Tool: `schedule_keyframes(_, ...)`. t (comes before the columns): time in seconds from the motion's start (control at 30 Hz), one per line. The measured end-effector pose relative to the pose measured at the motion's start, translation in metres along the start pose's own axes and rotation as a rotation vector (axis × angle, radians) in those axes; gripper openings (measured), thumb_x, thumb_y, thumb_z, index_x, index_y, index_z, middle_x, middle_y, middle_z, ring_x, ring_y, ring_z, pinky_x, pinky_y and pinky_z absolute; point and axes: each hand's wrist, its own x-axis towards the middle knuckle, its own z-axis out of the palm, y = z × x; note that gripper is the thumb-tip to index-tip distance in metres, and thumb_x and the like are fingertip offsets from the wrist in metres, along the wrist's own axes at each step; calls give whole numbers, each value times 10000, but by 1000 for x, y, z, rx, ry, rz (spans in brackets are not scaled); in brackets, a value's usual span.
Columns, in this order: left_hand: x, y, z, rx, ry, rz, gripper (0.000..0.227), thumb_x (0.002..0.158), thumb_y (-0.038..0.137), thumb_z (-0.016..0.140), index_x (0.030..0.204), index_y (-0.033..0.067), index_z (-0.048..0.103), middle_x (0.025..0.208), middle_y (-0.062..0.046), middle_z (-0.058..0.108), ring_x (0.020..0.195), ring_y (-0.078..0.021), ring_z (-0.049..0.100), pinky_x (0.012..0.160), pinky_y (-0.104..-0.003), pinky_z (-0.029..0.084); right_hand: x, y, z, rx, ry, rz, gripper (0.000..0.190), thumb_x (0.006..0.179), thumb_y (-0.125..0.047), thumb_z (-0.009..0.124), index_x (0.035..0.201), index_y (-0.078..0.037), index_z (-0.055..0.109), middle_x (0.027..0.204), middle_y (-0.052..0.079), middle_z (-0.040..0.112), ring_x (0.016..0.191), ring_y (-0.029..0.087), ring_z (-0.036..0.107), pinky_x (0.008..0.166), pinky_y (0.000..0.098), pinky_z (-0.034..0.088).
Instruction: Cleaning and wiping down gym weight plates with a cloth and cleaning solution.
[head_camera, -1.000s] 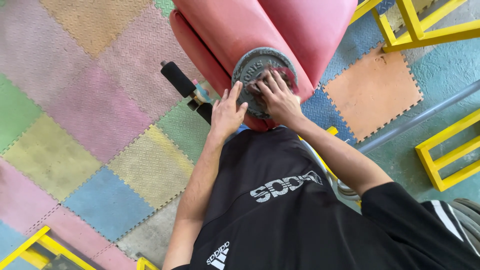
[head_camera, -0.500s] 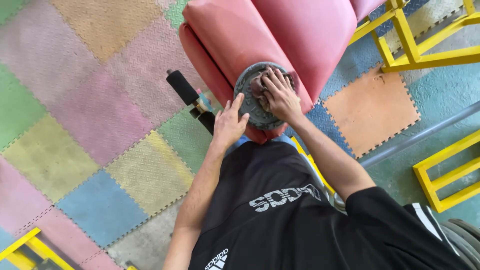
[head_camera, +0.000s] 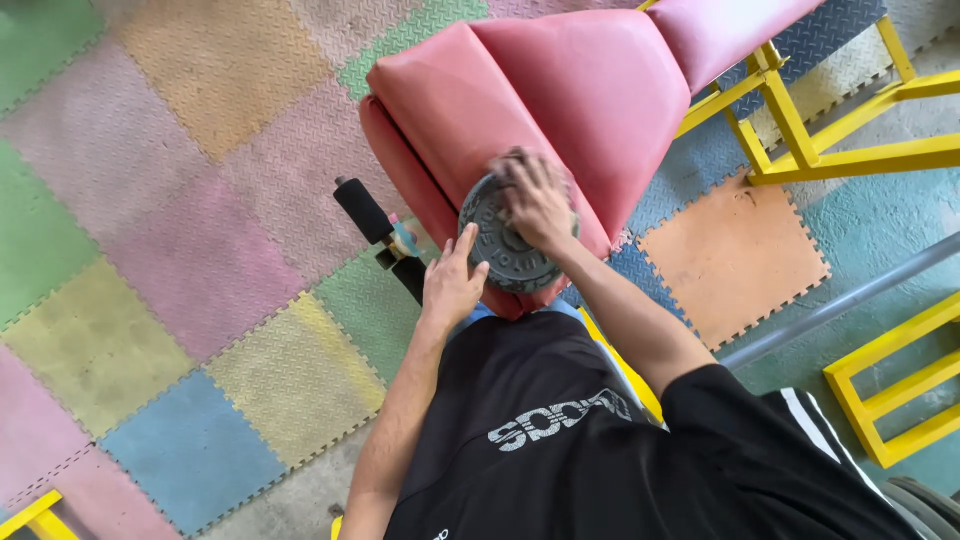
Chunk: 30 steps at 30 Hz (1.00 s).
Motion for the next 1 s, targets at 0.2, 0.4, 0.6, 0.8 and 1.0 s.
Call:
schedule_keyframes(0.2,0,-1,3,3,12,-10,730,930,272,678,1579,175,357,1512,-96,545,1381,-413,500,1089,-542,409,11,4,-26,387,-4,-58,487,989,-304,659,1439,-126,603,1595,135,452,1515,367,353,1241,513,266)
schedule_keyframes(0.4,2,-6,5,-223,101,92,684,950,177,663,1567,98,377,1532,-61,565,1404,-289,538,1180,-418,418,-83,8,1,423,275,244,534,1023,-177,591,1506,33,501,1623,274,339,1503,453,329,1227,513,295)
schedule_keyframes(0.6,0,4,-3,-409,27,5,708,940,142,651,1570,52,342,1564,-104,519,1435,-257,497,1154,-360,403,-27,22,-6,-15,157,-18,394,1056,-246,637,1422,-120,563,1648,120,401,1555,392,335,1281,503,298)
schedule_keyframes(0.8,-1,-5,-4,-436,388,131,660,1051,169,607,1592,-27,284,1568,-261,473,1472,-369,460,1227,-440,350,23,-54,-15,190,20,24,438,1002,-269,639,1430,-186,603,1597,183,396,1485,421,292,1175,623,192)
schedule_keyframes(1.0,3,-9,-20,-332,397,106,601,1011,174,647,1538,0,418,1459,-241,567,1370,-381,532,1167,-475,405,-63,-63,-42,374,-113,-234,497,1021,-323,652,1482,-178,536,1663,182,335,1572,368,239,1256,563,193)
